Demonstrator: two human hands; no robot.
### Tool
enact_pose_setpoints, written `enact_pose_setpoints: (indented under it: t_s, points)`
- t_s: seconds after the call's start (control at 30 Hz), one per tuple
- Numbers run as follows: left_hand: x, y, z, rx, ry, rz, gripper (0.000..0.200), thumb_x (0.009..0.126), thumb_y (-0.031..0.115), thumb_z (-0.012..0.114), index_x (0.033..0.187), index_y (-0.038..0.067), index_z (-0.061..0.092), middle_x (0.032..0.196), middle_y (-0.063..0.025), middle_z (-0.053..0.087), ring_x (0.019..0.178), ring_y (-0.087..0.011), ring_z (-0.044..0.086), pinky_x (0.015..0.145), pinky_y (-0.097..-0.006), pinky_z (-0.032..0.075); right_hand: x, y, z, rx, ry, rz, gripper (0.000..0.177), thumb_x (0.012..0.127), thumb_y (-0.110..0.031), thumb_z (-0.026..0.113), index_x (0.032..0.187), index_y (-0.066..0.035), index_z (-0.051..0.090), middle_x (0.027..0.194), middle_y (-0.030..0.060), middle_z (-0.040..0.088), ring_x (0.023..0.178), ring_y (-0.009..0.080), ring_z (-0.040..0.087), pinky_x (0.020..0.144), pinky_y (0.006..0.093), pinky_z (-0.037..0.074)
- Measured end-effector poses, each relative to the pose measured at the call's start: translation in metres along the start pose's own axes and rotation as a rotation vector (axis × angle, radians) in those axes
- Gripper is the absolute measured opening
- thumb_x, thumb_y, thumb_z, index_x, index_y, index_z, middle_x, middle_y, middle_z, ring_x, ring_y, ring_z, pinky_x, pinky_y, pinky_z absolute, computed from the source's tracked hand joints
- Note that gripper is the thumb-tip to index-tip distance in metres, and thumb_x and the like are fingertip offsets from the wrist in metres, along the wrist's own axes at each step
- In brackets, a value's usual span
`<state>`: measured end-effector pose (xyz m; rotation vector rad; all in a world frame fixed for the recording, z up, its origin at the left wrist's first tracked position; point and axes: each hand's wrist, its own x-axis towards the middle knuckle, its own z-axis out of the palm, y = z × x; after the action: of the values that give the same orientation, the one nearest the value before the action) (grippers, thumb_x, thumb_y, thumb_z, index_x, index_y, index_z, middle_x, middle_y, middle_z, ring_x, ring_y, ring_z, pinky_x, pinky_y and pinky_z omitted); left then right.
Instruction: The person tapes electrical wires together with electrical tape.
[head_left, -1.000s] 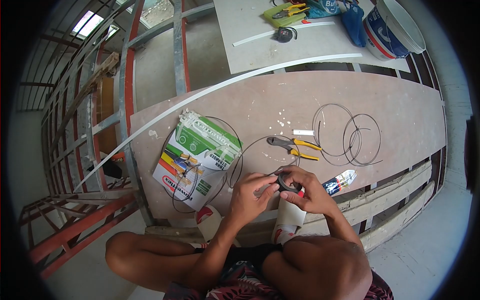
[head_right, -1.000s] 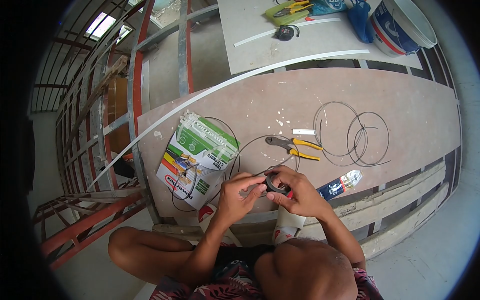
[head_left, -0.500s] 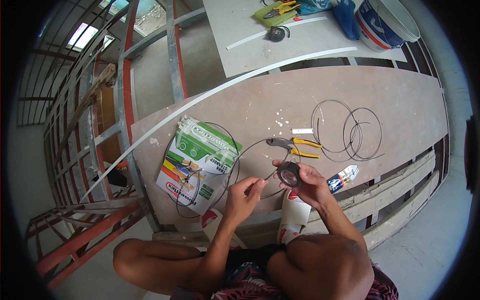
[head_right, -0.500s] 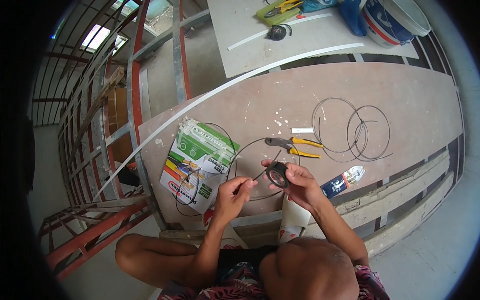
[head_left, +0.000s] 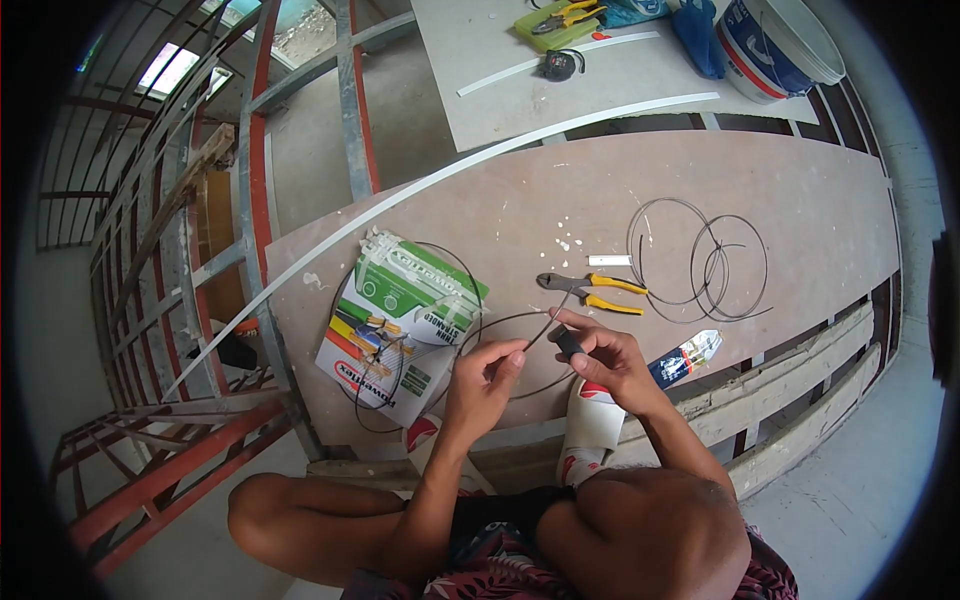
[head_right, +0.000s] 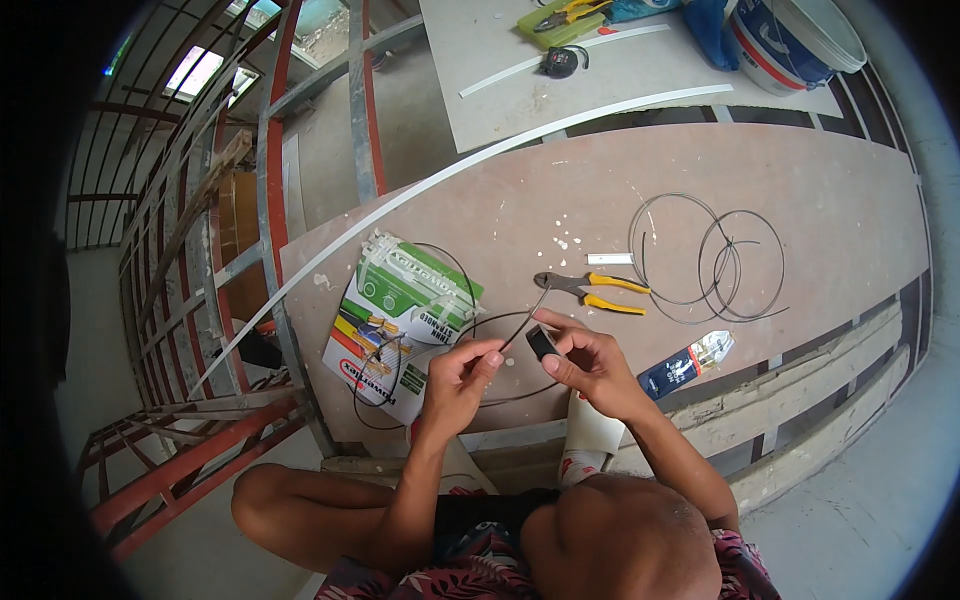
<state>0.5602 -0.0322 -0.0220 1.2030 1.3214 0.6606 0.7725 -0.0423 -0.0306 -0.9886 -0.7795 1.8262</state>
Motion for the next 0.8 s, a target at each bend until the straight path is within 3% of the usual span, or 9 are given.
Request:
enact_pose_setpoints:
  t_s: [0.07,0.1,0.17,0.27,0.33,0.5,0.6,0.8]
  points:
    - [-0.001,-0.004,0.0,-0.074,0.012,-0.05,0.024,0.092,0.015,0.063,0.11,-0.002,0.065,0.08,-0.0024,0.062,0.069,-0.0074,0.053,0.064,-0.0221,0.044,-0.003,0.017,-0.011,-0.214,0.06,0.071,0.019,0.091,-0.014,0.065,0.078,0.0,0.061,0.133,0.0202,0.051,0.109,0.0191,0.058,0.085,0.0306,0.05]
    - [-0.001,-0.004,0.0,-0.148,0.022,-0.097,0.027,0.092,0.014,0.063,0.114,-0.002,0.064,0.081,-0.0015,0.062,0.07,-0.0066,0.052,0.065,-0.0219,0.044,-0.003,0.017,-0.009,-0.215,0.058,0.072,0.019,0.091,-0.014,0.065,0.078,0.0,0.061,0.133,0.0202,0.051,0.109,0.0191,0.058,0.085,0.0306,0.05]
    - [0.0,-0.004,0.006,-0.218,0.019,-0.103,0.032,0.091,0.014,0.065,0.119,-0.002,0.06,0.08,-0.0009,0.061,0.07,-0.0059,0.052,0.065,-0.0217,0.043,-0.003,0.016,-0.001,-0.218,0.126,0.265,0.02,0.09,-0.016,0.067,0.08,0.001,0.063,0.132,0.0193,0.053,0.097,0.0164,0.062,0.079,0.0272,0.051]
    - [-0.001,-0.003,0.008,-0.281,0.003,-0.122,0.041,0.09,0.013,0.066,0.126,-0.002,0.054,0.078,-0.0005,0.061,0.07,-0.0051,0.052,0.065,-0.0214,0.043,0.0,0.014,0.006,-0.153,0.03,0.181,0.02,0.09,-0.015,0.068,0.081,0.002,0.064,0.131,0.0187,0.054,0.089,0.015,0.064,0.075,0.0255,0.052]
    - [-0.001,-0.003,0.007,-0.279,-0.009,-0.132,0.044,0.09,0.013,0.067,0.128,-0.003,0.052,0.077,-0.0008,0.061,0.07,-0.0051,0.052,0.065,-0.0213,0.043,0.0,0.004,0.009,-0.166,0.003,0.182,0.019,0.089,-0.015,0.068,0.081,0.003,0.064,0.13,0.0191,0.054,0.091,0.0149,0.064,0.075,0.0251,0.052]
    - [-0.002,-0.009,0.004,-0.127,-0.033,-0.168,0.028,0.091,0.013,0.065,0.114,-0.002,0.06,0.08,-0.0011,0.062,0.073,-0.0043,0.053,0.066,-0.0206,0.043,-0.001,0.014,0.002,-0.193,-0.052,0.128,0.017,0.089,-0.012,0.068,0.082,0.003,0.065,0.13,0.0204,0.054,0.1,0.0163,0.062,0.076,0.0251,0.052]
    - [-0.005,-0.007,0.003,-0.267,-0.071,-0.179,0.021,0.091,0.012,0.064,0.107,-0.002,0.063,0.082,-0.0012,0.063,0.074,-0.0044,0.053,0.067,-0.0202,0.043,-0.002,0.019,-0.001,-0.12,-0.02,0.129,0.016,0.088,-0.012,0.069,0.082,0.002,0.065,0.129,0.0214,0.054,0.108,0.018,0.059,0.08,0.0263,0.052]
    - [-0.006,-0.008,-0.001,-0.4,-0.048,-0.189,0.027,0.09,0.009,0.064,0.115,0.0,0.058,0.086,-0.0023,0.063,0.077,-0.0056,0.055,0.072,-0.0204,0.044,-0.003,0.018,0.0,-0.151,-0.016,0.112,0.016,0.088,-0.012,0.069,0.081,0.003,0.065,0.129,0.0214,0.054,0.108,0.0184,0.059,0.083,0.0283,0.053]
